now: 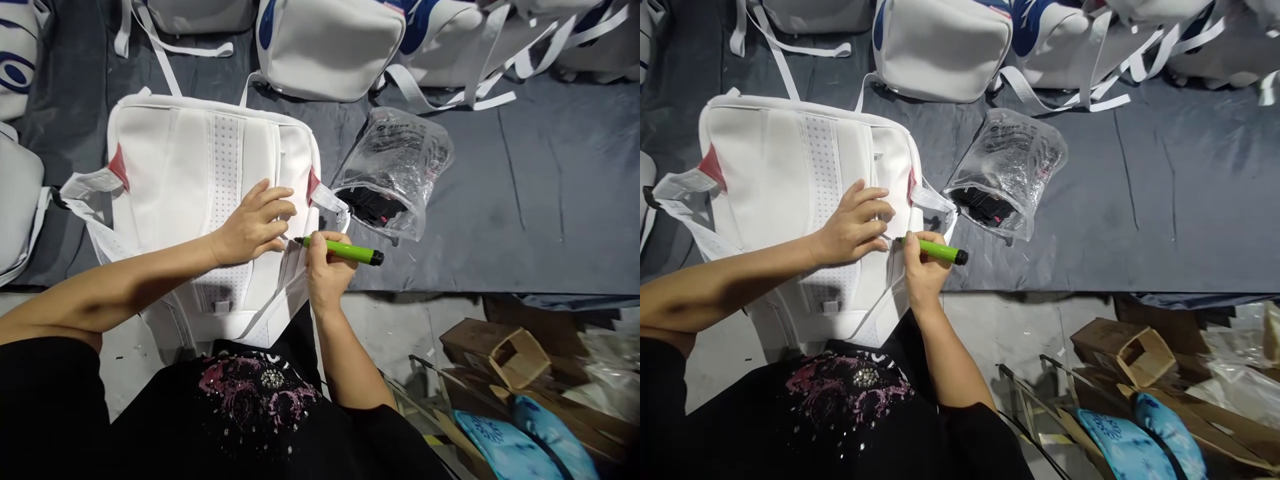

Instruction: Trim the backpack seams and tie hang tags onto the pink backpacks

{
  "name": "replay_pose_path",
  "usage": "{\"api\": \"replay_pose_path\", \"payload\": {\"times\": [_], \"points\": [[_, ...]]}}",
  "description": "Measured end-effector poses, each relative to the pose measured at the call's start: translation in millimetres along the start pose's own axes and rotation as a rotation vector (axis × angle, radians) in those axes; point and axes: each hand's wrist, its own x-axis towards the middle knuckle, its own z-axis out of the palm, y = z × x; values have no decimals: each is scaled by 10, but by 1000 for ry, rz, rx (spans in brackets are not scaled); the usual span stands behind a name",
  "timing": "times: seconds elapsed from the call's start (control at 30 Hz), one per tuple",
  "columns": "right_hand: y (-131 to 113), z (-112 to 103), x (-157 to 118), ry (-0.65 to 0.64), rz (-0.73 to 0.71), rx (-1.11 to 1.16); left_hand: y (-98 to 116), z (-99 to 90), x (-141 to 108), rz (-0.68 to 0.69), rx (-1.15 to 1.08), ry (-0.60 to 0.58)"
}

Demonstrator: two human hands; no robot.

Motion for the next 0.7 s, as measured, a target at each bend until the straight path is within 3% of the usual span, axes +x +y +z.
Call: {"api": "replay_pose_path", "payload": {"times": [0.17,0.27,0.7], "points": [[48,22,5,-67,-79,-82,-14,33,-17,58,28,96],[78,22,-3,-39,-98,-134,-17,40,-21,91,54,151],[2,31,33,-33,-289,-357,-46,106,-82,48,21,103]]}}
